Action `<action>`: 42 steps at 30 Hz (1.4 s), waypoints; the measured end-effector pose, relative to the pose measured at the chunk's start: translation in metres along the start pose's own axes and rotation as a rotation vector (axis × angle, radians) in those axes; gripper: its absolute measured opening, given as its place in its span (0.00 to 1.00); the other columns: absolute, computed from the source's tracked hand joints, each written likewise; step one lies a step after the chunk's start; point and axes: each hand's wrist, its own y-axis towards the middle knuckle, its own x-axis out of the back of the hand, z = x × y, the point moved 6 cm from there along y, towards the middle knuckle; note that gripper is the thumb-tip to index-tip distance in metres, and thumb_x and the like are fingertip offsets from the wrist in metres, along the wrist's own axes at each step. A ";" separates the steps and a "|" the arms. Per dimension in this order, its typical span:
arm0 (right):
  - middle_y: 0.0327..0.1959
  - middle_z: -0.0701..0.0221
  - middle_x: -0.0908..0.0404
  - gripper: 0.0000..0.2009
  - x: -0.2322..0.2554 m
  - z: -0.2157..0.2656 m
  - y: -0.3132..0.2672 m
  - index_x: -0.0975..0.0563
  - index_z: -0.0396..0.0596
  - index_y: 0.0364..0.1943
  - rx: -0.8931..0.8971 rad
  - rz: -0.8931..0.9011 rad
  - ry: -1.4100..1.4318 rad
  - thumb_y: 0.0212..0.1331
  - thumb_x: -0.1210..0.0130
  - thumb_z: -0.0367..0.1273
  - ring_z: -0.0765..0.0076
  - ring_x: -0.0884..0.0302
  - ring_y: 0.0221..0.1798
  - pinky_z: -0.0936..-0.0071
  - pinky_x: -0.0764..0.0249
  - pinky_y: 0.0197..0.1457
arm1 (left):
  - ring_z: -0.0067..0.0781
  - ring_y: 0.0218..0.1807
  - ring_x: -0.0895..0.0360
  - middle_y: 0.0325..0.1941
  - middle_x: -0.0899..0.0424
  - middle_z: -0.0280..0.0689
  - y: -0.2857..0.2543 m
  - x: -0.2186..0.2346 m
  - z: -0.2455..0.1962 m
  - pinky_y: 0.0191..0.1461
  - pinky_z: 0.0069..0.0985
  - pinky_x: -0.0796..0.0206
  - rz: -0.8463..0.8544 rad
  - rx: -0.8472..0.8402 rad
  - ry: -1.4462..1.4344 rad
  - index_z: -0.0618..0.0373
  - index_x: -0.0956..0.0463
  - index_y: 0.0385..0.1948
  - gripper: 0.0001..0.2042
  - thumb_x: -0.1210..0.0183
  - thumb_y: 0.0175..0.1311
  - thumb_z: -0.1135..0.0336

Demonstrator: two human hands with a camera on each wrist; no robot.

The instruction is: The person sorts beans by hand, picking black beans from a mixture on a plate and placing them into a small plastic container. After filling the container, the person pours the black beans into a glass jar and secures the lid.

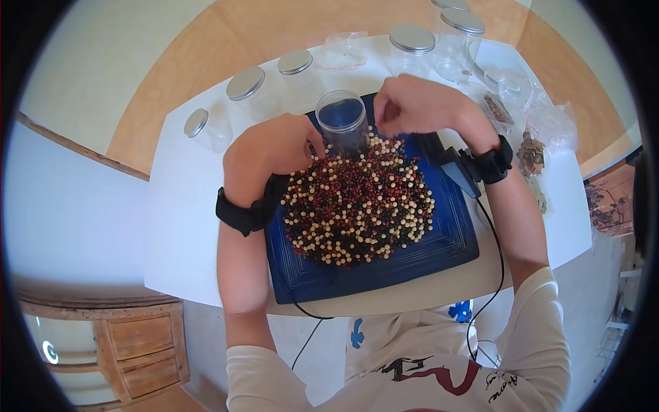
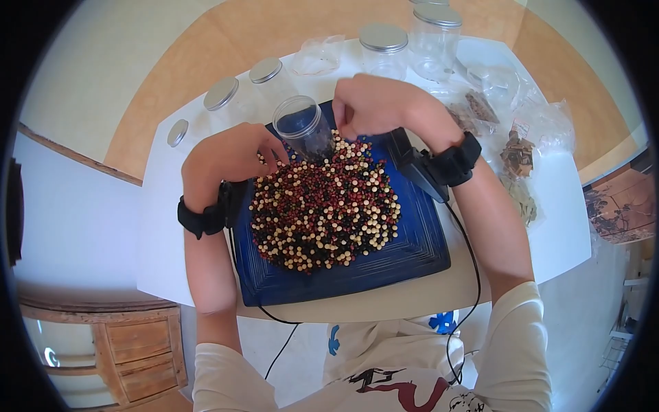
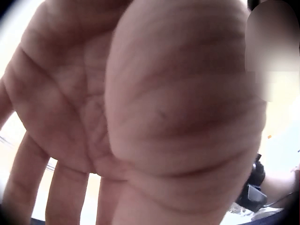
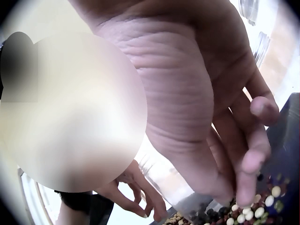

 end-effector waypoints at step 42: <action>0.35 0.68 0.07 0.12 -0.027 -0.005 0.012 0.08 0.46 0.42 0.059 0.145 0.042 0.57 0.27 0.35 0.70 0.10 0.39 0.72 0.19 0.45 | 0.35 0.32 0.13 0.33 0.09 0.41 -0.011 0.050 0.007 0.37 0.31 0.25 -0.329 -0.060 -0.164 0.60 0.17 0.35 0.07 0.31 0.61 0.68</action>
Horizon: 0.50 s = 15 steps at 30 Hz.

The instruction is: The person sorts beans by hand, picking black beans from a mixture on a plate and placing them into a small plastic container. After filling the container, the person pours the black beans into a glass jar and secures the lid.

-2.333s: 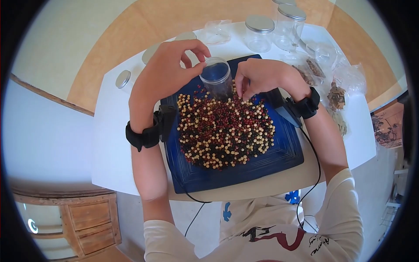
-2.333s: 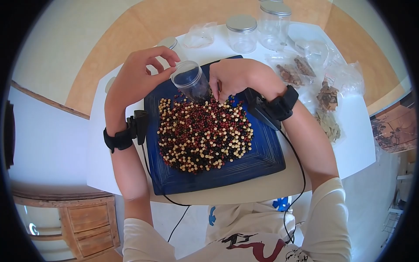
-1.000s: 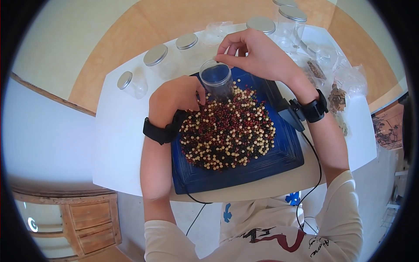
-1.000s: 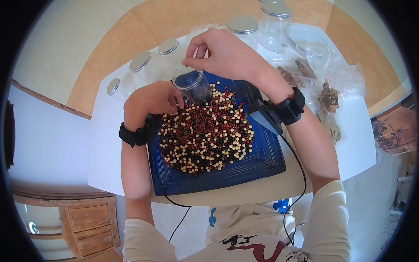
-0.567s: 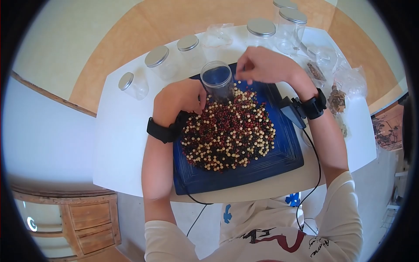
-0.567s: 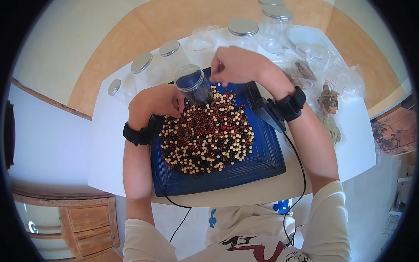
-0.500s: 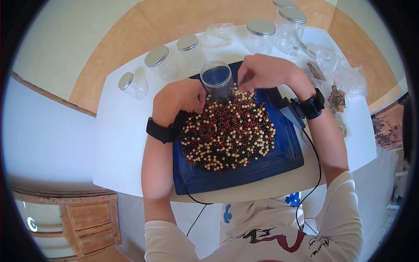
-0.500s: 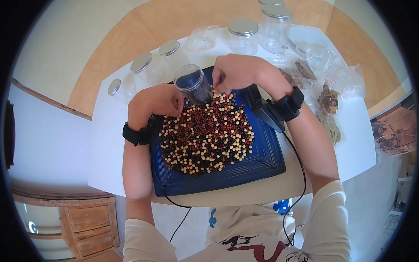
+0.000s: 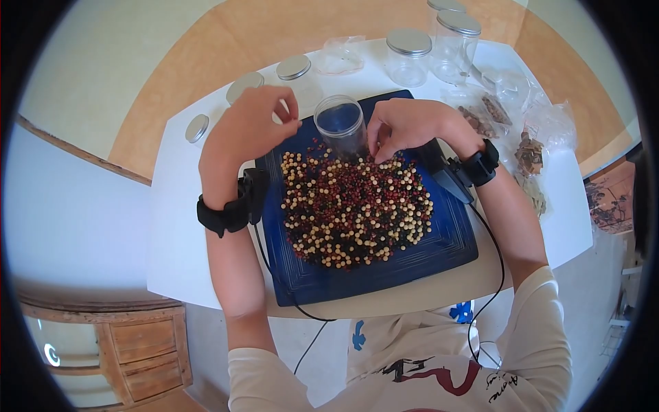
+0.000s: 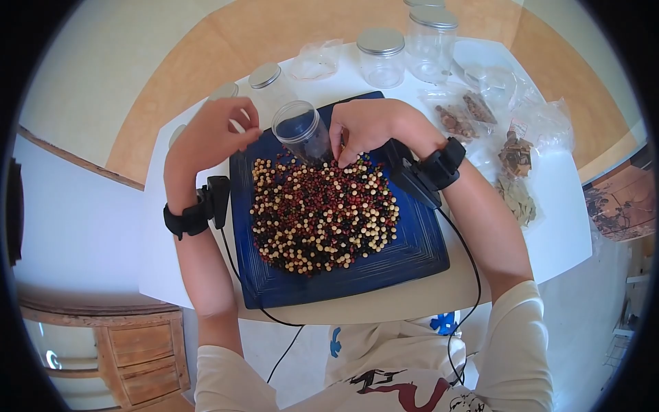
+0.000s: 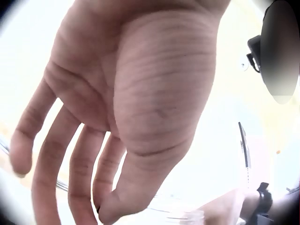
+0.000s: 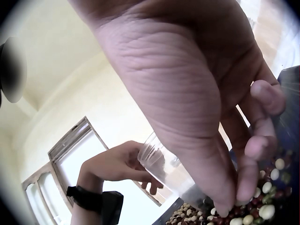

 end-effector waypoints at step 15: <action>0.32 0.68 0.07 0.11 0.002 -0.004 -0.002 0.09 0.41 0.41 -0.063 0.007 0.101 0.61 0.30 0.35 0.74 0.11 0.35 0.75 0.19 0.40 | 0.33 0.37 0.14 0.36 0.10 0.39 -0.005 0.007 -0.043 0.45 0.28 0.22 -0.253 -0.212 -0.036 0.61 0.17 0.40 0.08 0.32 0.69 0.66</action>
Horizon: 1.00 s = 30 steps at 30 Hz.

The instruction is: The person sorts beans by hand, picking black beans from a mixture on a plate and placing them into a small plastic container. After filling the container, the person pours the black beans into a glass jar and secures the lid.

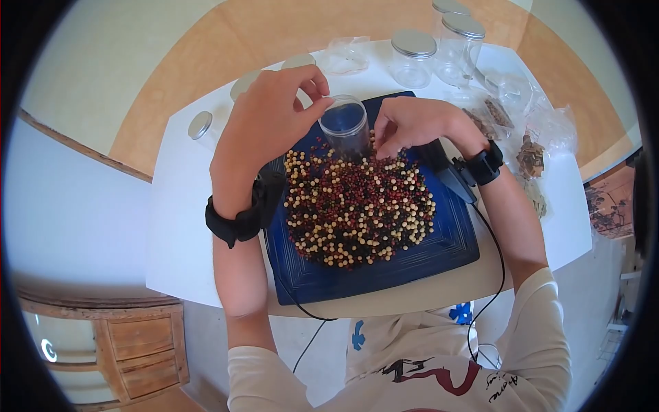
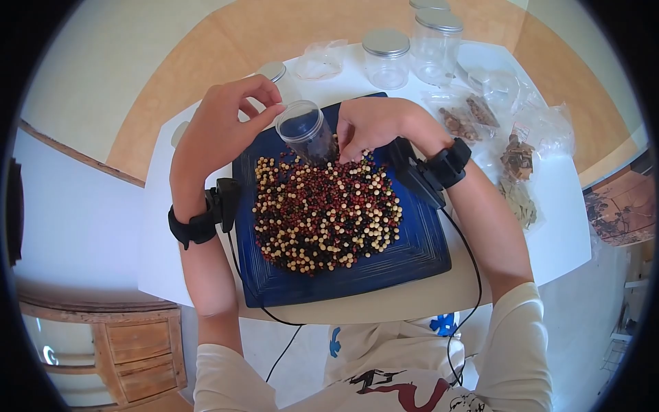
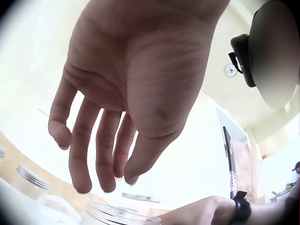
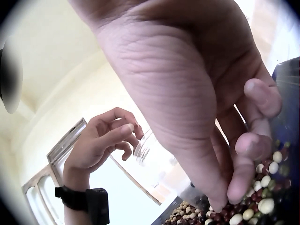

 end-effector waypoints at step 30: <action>0.32 0.75 0.11 0.06 0.054 0.016 -0.020 0.11 0.41 0.43 0.185 -0.527 0.171 0.68 0.34 0.29 0.82 0.19 0.30 0.80 0.24 0.36 | 0.38 0.35 0.15 0.36 0.12 0.41 -0.007 -0.013 0.011 0.40 0.35 0.27 0.162 0.089 0.167 0.54 0.20 0.52 0.10 0.40 0.74 0.64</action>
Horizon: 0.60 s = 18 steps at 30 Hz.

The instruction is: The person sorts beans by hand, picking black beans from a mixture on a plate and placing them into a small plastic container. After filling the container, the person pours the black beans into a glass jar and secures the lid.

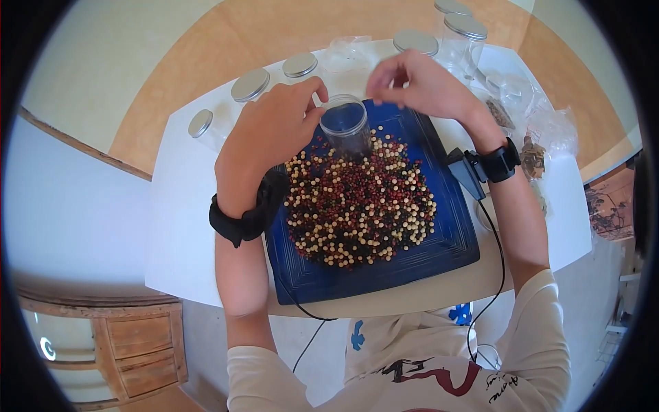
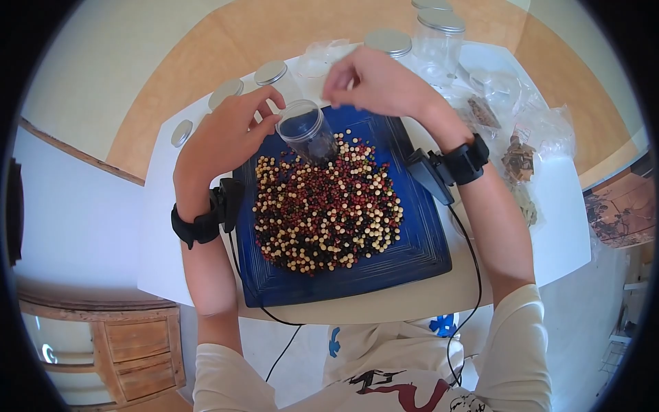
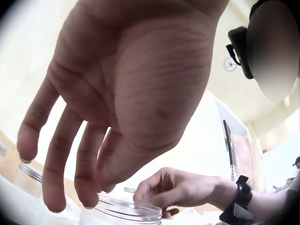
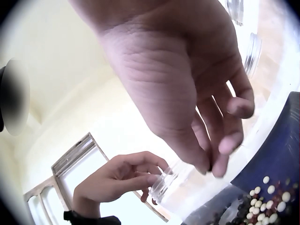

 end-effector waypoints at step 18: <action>0.34 0.67 0.08 0.11 -0.031 -0.006 -0.012 0.10 0.43 0.48 -0.011 0.436 -0.136 0.68 0.35 0.33 0.74 0.14 0.30 0.73 0.20 0.37 | 0.44 0.58 0.17 0.69 0.19 0.42 -0.001 -0.023 -0.002 0.62 0.37 0.24 0.055 -0.129 -0.037 0.50 0.32 0.75 0.39 0.25 0.60 0.60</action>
